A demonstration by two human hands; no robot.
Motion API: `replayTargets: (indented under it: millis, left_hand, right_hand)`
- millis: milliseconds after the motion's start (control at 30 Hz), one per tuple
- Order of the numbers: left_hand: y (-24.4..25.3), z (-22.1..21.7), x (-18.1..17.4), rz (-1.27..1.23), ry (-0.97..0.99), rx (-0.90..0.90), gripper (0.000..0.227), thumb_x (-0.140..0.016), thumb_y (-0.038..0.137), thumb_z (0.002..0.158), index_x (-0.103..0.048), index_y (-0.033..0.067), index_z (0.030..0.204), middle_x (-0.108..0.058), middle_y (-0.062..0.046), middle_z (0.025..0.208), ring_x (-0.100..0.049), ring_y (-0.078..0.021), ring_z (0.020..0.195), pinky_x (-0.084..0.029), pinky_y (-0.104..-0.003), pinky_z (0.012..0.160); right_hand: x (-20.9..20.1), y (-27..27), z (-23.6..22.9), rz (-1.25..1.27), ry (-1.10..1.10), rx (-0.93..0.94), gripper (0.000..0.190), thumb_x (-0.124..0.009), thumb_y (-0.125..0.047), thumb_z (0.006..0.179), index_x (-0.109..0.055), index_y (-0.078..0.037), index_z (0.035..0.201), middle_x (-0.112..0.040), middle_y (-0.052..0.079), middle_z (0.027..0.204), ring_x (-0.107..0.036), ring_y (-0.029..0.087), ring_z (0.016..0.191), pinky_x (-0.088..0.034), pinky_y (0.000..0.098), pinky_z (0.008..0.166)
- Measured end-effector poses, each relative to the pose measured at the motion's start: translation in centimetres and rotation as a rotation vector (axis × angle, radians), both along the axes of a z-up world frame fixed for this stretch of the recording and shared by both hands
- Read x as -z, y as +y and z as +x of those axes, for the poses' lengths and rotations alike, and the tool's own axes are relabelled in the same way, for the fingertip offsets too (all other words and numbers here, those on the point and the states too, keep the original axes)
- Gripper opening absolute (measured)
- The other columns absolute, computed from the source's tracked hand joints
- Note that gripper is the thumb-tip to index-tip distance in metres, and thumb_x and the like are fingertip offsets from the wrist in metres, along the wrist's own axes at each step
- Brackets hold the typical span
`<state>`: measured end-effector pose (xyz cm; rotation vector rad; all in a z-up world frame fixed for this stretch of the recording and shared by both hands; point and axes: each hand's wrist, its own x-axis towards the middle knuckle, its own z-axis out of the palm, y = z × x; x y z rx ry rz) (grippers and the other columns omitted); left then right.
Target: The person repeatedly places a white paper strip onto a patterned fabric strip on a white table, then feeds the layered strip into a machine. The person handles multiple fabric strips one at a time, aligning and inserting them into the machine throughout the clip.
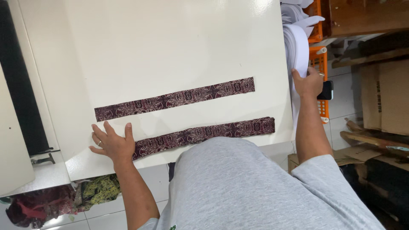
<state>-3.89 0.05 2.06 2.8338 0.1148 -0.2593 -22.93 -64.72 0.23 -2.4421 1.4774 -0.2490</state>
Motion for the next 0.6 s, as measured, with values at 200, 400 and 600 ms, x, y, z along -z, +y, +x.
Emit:
replayTargets:
  millis: [200, 400, 600]
  left_hand:
    - [0.6, -0.8, 0.1, 0.004, 0.005, -0.015, 0.087, -0.062, 0.063, 0.095, -0.043, 0.002, 0.153, -0.014, -0.031, 0.165, -0.009, -0.0499, 0.153, 0.003, -0.076, 0.115]
    - [0.4, -1.2, -0.5, 0.009, -0.001, -0.021, 0.087, -0.065, 0.063, 0.093, -0.044, 0.0028, 0.153, -0.015, -0.03, 0.166, -0.009, -0.0486, 0.154, 0.003, -0.075, 0.116]
    - [-0.7, -1.0, -1.9, -0.023, -0.005, -0.009, 0.086, -0.067, 0.06, 0.091, -0.045, 0.0039, 0.152, -0.015, -0.03, 0.166, -0.009, -0.0482, 0.154, 0.003, -0.075, 0.115]
  right_hand:
    - [0.8, -0.4, -1.1, -0.006, 0.08, -0.028, 0.058, -0.07, -0.053, 0.103, -0.069, 0.002, 0.121, -0.072, 0.024, 0.103, -0.069, 0.042, 0.098, -0.054, 0.0502, 0.084]
    - [-0.1, -1.4, -1.9, -0.215, -0.166, -0.153, 0.055, -0.084, -0.039, 0.096, -0.067, 0.007, 0.121, -0.071, 0.022, 0.1, -0.068, 0.038, 0.09, -0.054, 0.0462, 0.077]
    - [-5.0, -3.0, -0.4, 0.269, -0.56, -0.101, 0.032, -0.086, -0.011, 0.091, -0.067, 0.003, 0.112, -0.07, 0.009, 0.101, -0.064, 0.013, 0.085, -0.054, 0.0275, 0.075]
